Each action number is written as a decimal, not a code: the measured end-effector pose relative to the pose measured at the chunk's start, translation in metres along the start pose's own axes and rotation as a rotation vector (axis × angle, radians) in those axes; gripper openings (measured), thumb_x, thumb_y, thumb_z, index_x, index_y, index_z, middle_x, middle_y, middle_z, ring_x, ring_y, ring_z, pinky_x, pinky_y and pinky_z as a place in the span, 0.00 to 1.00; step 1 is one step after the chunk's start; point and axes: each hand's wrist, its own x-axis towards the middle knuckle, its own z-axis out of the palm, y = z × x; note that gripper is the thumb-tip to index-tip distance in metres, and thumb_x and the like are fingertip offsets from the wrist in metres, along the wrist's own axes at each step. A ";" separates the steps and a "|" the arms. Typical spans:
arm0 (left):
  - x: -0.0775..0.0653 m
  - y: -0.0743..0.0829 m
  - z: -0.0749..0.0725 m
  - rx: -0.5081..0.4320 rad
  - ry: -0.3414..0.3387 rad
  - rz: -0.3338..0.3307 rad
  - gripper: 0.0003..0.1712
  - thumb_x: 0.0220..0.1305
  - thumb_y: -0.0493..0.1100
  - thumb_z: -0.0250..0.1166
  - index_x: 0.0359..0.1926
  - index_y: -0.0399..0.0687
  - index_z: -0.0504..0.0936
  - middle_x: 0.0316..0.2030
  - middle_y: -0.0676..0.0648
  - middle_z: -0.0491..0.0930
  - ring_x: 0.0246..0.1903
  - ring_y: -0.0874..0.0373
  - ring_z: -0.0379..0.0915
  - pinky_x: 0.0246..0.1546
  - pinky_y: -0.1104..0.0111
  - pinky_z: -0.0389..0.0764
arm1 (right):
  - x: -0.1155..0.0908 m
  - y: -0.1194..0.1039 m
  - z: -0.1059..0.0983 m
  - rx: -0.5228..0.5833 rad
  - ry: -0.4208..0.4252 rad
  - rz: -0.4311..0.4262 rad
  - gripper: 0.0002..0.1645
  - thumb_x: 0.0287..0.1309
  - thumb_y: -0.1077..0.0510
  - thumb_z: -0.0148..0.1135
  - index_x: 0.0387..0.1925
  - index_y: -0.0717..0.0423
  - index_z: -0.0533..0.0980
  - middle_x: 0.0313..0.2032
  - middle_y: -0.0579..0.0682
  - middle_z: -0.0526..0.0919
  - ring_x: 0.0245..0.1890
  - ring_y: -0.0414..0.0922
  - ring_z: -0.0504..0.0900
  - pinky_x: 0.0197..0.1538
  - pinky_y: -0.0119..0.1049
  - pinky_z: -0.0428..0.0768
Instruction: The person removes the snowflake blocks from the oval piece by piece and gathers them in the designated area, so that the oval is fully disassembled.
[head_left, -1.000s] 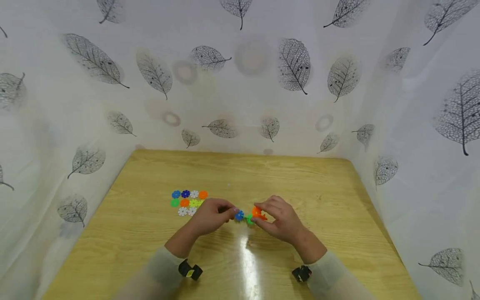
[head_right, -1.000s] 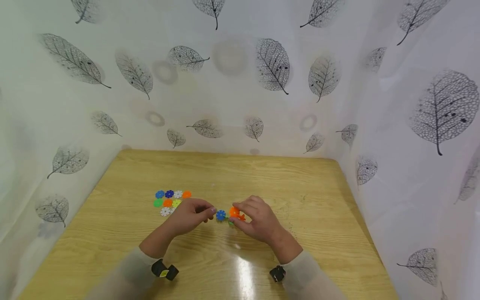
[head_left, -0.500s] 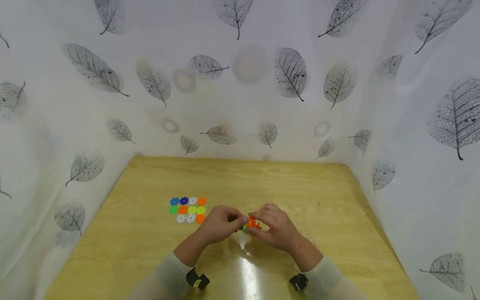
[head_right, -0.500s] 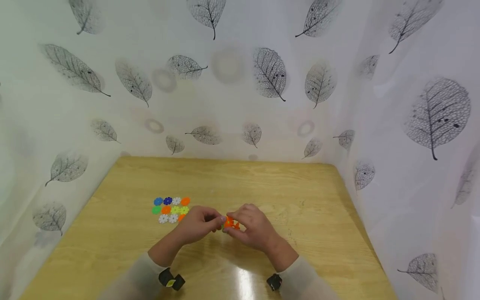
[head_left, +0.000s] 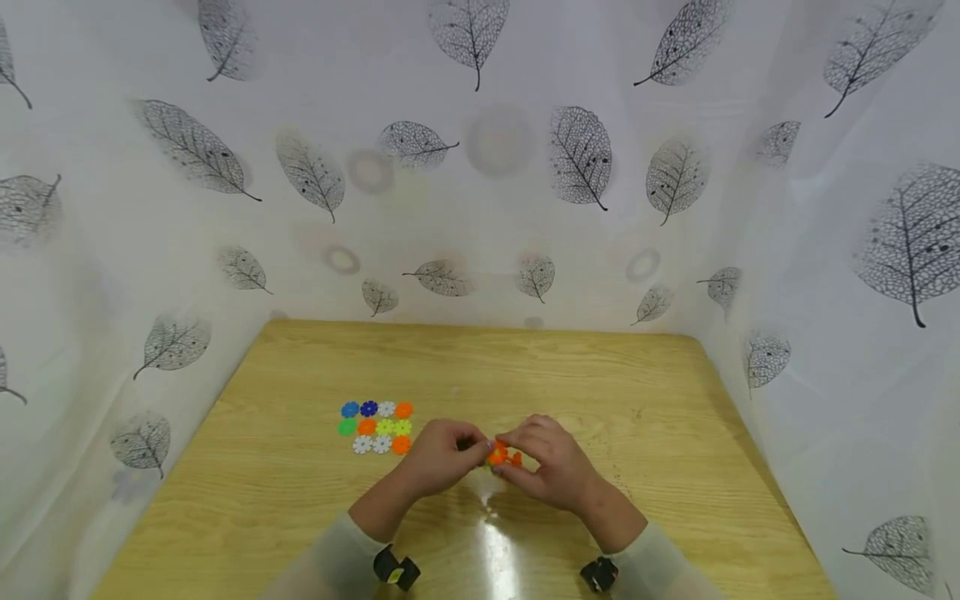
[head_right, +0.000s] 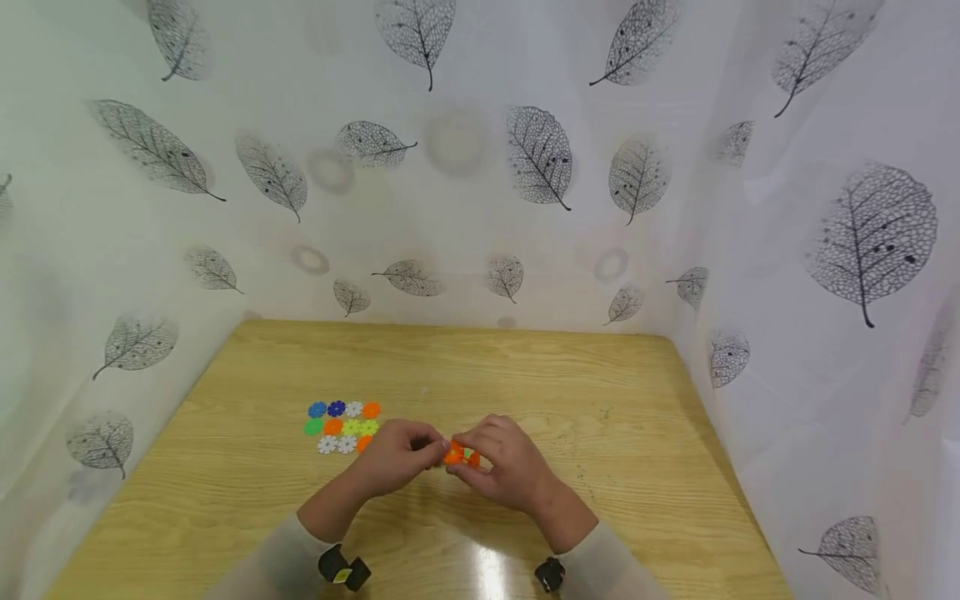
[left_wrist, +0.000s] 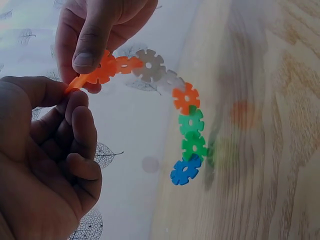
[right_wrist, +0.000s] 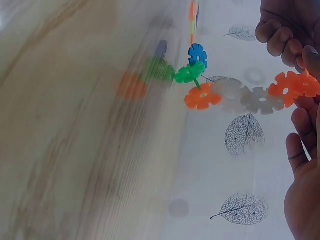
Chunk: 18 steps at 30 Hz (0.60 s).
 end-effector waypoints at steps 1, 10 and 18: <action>0.000 0.000 0.000 0.003 0.007 -0.003 0.11 0.73 0.49 0.65 0.33 0.58 0.90 0.28 0.52 0.86 0.24 0.62 0.74 0.25 0.66 0.79 | 0.000 0.000 -0.001 -0.005 0.000 0.004 0.21 0.55 0.53 0.80 0.48 0.58 0.86 0.41 0.46 0.90 0.38 0.41 0.84 0.45 0.40 0.80; -0.003 -0.002 -0.004 0.024 0.048 -0.027 0.11 0.74 0.52 0.65 0.34 0.59 0.89 0.26 0.56 0.84 0.23 0.59 0.76 0.24 0.64 0.80 | -0.002 0.001 -0.003 -0.040 0.000 0.026 0.15 0.50 0.59 0.81 0.41 0.53 0.87 0.36 0.42 0.88 0.36 0.39 0.82 0.44 0.38 0.79; -0.003 -0.004 -0.004 0.027 0.049 -0.032 0.13 0.74 0.54 0.64 0.34 0.59 0.88 0.27 0.50 0.85 0.23 0.59 0.76 0.24 0.64 0.80 | -0.003 0.001 -0.001 -0.042 0.008 0.007 0.11 0.52 0.63 0.79 0.38 0.52 0.86 0.34 0.41 0.87 0.33 0.38 0.81 0.42 0.35 0.78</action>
